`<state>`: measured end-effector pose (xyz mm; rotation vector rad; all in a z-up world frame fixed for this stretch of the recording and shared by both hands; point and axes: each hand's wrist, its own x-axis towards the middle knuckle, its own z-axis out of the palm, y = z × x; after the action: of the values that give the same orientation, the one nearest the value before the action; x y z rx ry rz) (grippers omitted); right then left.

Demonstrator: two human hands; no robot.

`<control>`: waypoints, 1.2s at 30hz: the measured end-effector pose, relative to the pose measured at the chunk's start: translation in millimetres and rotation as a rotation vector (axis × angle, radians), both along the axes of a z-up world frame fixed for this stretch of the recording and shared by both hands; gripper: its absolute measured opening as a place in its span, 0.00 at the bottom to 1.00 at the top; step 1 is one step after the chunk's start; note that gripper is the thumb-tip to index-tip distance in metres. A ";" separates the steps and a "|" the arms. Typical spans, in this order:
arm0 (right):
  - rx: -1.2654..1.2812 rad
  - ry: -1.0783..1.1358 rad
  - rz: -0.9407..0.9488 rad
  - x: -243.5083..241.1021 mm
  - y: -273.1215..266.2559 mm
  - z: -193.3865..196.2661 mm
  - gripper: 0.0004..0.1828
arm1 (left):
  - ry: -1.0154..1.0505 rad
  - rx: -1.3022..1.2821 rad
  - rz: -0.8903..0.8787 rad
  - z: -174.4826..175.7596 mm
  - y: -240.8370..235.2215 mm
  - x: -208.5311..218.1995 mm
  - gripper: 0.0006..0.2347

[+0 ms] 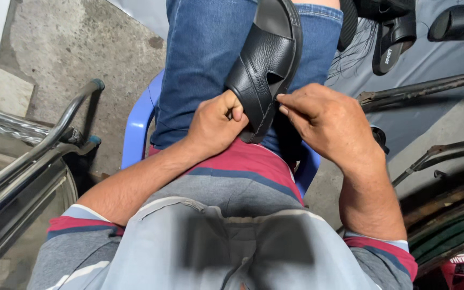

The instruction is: The person sits on a blue plastic chair and sews a black leather sandal resting on their lap. They use a needle and thread to stitch the sandal's upper strap, repeatedly pulling the thread through the leather. Several other sandals are visible on the floor nearby.

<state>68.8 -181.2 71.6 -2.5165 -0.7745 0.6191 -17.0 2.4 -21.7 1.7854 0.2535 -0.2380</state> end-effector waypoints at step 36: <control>0.416 0.226 -0.095 -18.4 -36.8 24.3 0.18 | -0.354 0.299 -0.316 58.1 -5.0 26.3 0.09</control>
<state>50.4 -218.1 95.9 -2.0507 -0.6220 0.6227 9.2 -2.7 36.4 2.1238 -0.2614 -0.1059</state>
